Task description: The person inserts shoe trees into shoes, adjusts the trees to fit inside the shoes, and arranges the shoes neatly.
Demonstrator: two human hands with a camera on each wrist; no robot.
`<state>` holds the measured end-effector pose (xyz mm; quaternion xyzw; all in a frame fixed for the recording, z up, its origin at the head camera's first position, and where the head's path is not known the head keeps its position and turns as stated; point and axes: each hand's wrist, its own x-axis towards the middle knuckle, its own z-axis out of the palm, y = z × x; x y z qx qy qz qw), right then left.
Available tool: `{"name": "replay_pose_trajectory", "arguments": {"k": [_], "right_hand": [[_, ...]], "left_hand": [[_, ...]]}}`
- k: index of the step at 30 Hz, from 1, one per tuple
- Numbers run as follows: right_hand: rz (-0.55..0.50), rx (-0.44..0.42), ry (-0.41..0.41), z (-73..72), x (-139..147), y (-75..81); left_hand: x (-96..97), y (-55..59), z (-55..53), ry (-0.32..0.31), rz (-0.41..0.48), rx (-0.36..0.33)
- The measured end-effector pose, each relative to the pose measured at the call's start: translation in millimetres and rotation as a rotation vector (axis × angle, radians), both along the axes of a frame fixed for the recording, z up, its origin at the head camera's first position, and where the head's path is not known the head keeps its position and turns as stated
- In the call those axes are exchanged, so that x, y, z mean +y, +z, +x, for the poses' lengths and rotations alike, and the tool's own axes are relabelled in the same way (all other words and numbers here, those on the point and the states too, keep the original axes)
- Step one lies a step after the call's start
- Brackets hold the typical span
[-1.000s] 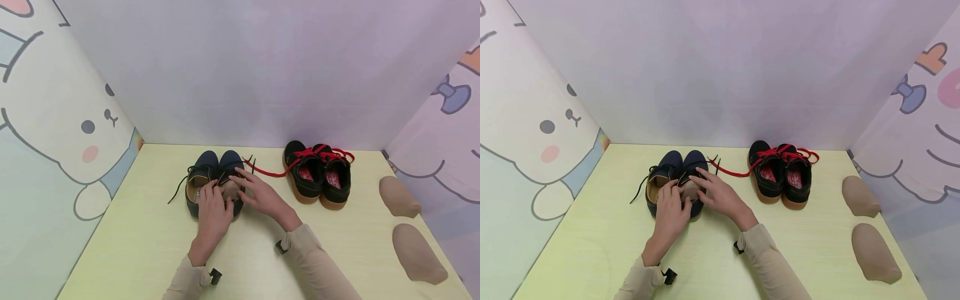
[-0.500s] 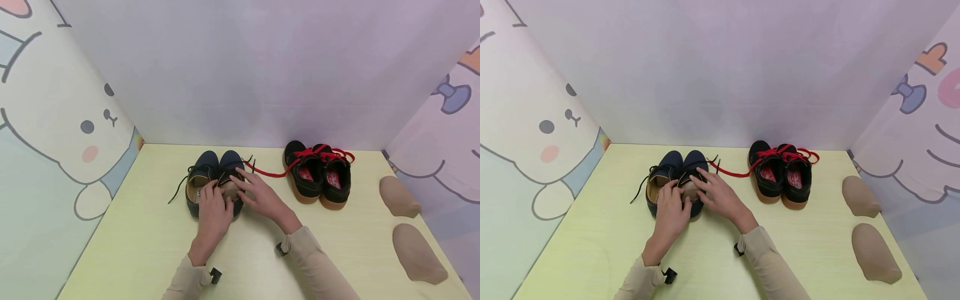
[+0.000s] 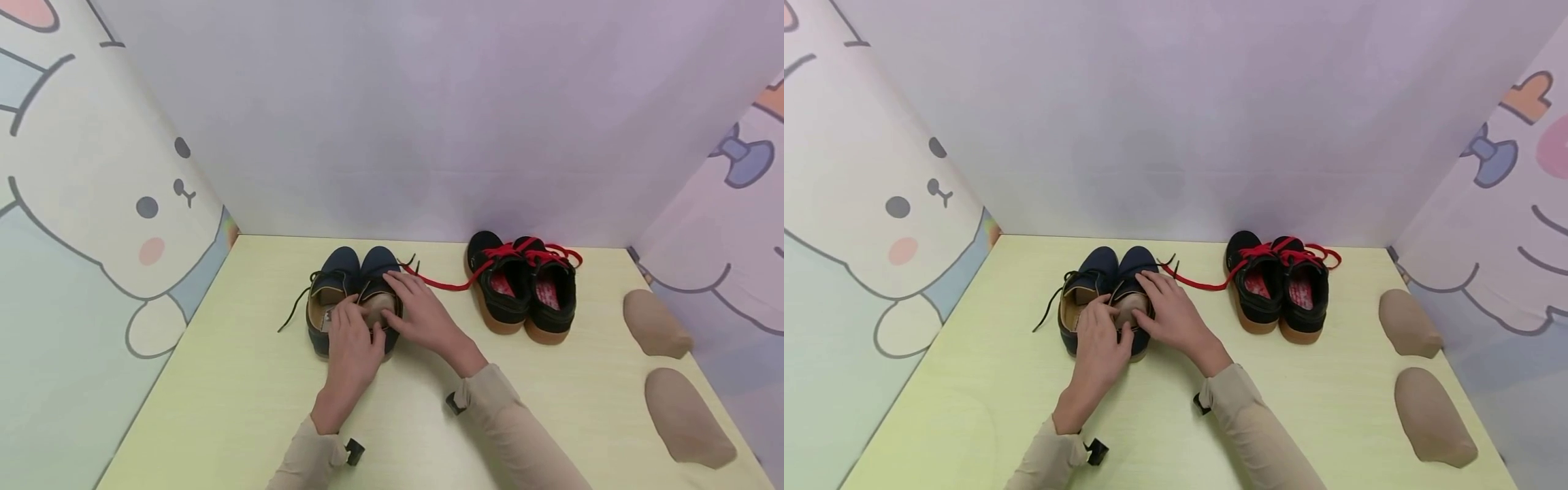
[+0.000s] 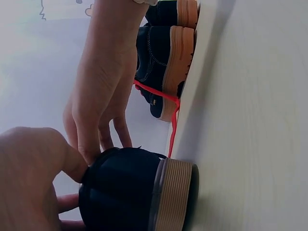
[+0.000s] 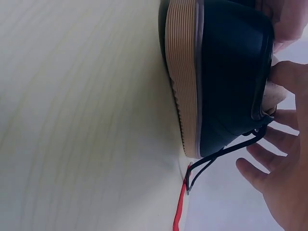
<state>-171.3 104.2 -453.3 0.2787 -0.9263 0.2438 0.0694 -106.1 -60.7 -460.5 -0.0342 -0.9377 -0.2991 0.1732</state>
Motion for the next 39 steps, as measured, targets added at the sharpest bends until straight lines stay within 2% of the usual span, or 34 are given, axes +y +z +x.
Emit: {"name": "replay_pose_trajectory", "arguments": {"k": [13, 30, 35, 39], "right_hand": [[-0.007, -0.028, -0.034, -4.1, -5.3, 2.2], [-0.037, -0.022, -0.06, -5.4, -10.3, 0.1], [-0.051, -0.01, -0.068, -6.6, -12.0, 0.1], [-0.055, 0.006, -0.08, -7.3, -13.2, -0.9]], "left_hand": [[-6.4, 1.4, 2.2, -0.058, -0.02, 0.054], [-6.7, 2.6, 3.5, -0.053, -0.037, 0.053], [-7.6, 3.7, 5.6, -0.058, -0.086, 0.081], [-8.6, 5.6, 8.4, -0.062, -0.128, 0.067]]}}
